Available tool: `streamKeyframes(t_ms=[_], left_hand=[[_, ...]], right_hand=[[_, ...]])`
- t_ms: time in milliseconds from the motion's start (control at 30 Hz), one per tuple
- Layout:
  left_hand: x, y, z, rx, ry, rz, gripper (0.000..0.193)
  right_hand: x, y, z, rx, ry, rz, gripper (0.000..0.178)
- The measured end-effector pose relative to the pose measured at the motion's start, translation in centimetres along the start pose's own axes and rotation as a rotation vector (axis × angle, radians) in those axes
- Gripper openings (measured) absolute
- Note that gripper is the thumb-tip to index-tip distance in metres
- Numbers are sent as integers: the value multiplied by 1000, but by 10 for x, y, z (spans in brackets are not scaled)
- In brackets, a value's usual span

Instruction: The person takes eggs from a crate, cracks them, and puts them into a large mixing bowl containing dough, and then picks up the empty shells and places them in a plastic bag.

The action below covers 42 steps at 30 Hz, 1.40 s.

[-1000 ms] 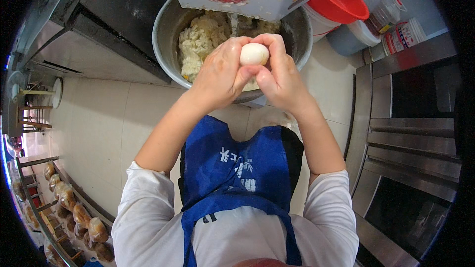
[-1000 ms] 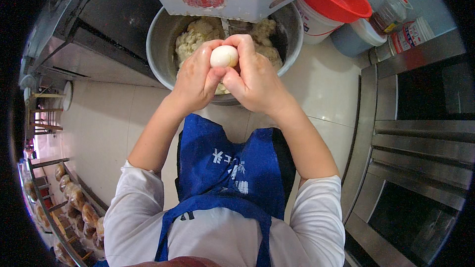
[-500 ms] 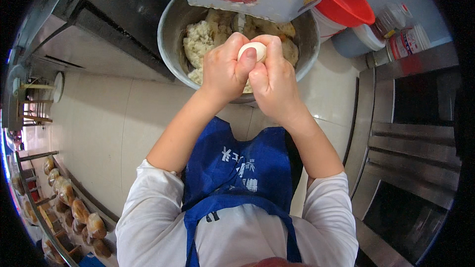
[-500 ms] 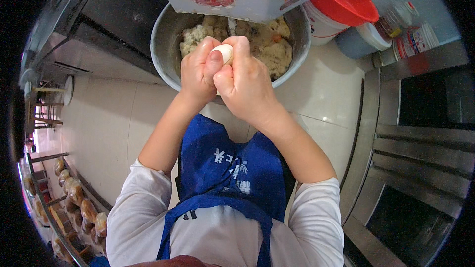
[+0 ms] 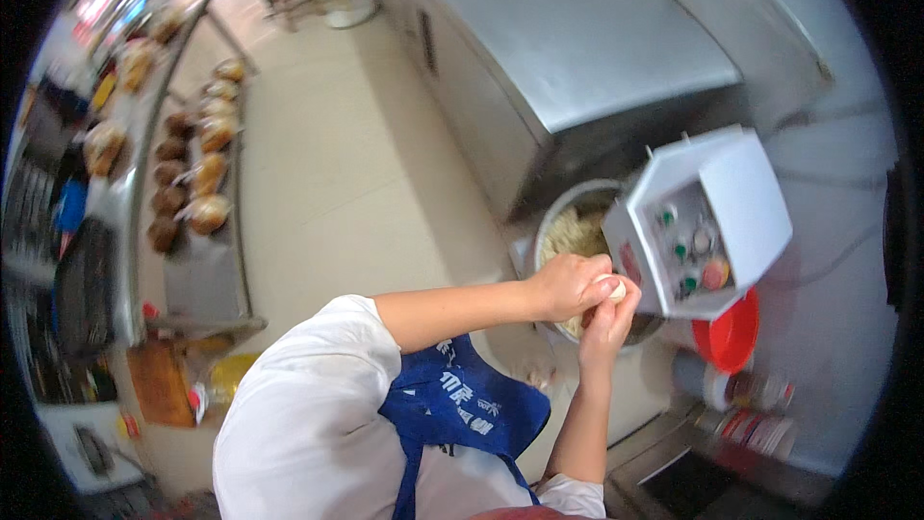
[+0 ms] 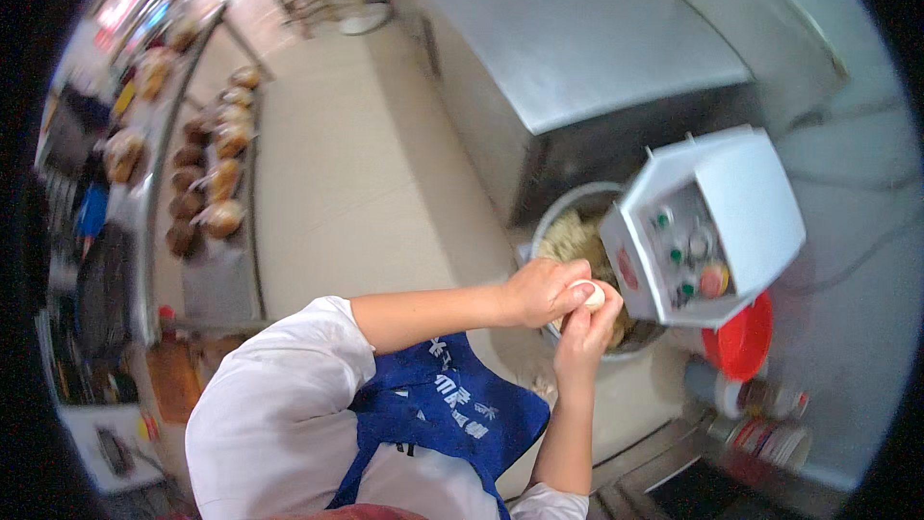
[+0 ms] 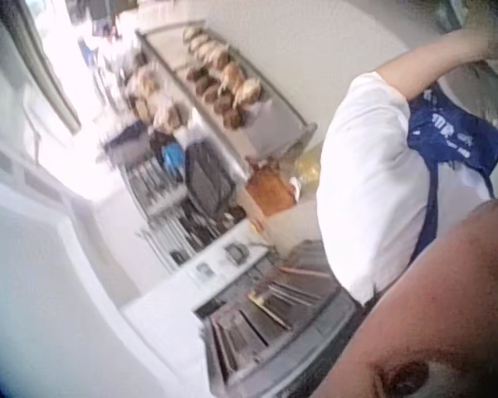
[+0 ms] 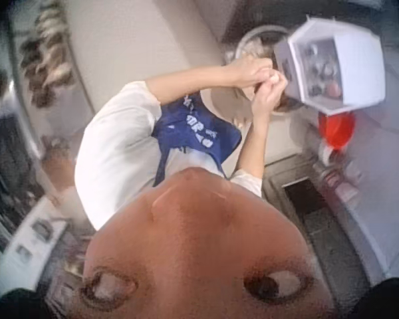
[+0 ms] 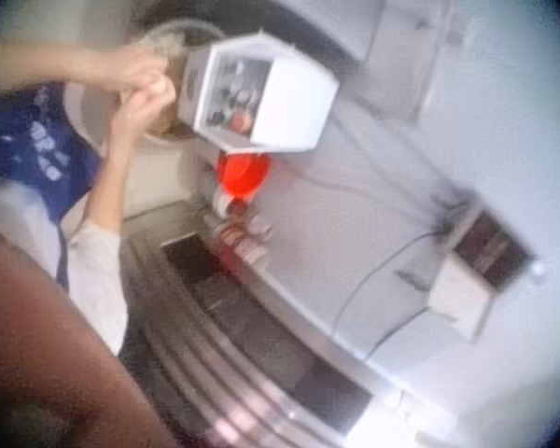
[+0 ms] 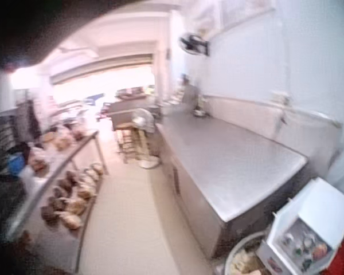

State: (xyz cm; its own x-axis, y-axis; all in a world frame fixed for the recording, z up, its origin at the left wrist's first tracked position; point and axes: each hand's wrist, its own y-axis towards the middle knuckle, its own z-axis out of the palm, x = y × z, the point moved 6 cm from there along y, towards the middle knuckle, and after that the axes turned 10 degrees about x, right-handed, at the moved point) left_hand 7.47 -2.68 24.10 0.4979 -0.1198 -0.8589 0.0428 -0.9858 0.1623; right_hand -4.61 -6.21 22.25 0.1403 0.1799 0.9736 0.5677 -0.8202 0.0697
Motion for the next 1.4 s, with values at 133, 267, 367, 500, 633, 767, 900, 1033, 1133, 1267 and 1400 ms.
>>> streamKeyframes(t_ms=[133,267,367,500,633,767,900,1033,1133,1267,1400], left_hand=[[-83,-71,-108,-155,-87,-176,33],[-151,-205,-164,-430,-345,-370,31],[-185,-357,-162,-906,-735,-513,36],[-262,-569,-128,-1417,-839,-549,43],[-354,-767,-42,-1922,-883,-373,45],[-448,-900,10,-2191,-615,-293,47],[-508,-1012,48,-2424,-482,-56,49],[-537,-1077,66,-2599,-533,157,51],[-545,-1140,61,-2621,-558,191,52],[-553,-1261,40,-2707,-575,495,49],[-541,-1416,2,-2606,-536,639,42]], right_hand=[[148,-12,58,400,302,-36,33],[245,-70,128,843,262,-122,43],[285,-149,187,1158,260,-142,43],[295,-251,278,1429,237,114,36],[377,-410,374,1717,335,-7,32],[404,-601,477,2076,320,-156,30],[413,-801,577,2322,338,-230,25],[450,-937,600,2441,407,-216,25],[459,-1009,631,2422,287,-433,31],[487,-1115,702,2450,295,-556,34],[513,-1230,809,2453,424,-436,33]])
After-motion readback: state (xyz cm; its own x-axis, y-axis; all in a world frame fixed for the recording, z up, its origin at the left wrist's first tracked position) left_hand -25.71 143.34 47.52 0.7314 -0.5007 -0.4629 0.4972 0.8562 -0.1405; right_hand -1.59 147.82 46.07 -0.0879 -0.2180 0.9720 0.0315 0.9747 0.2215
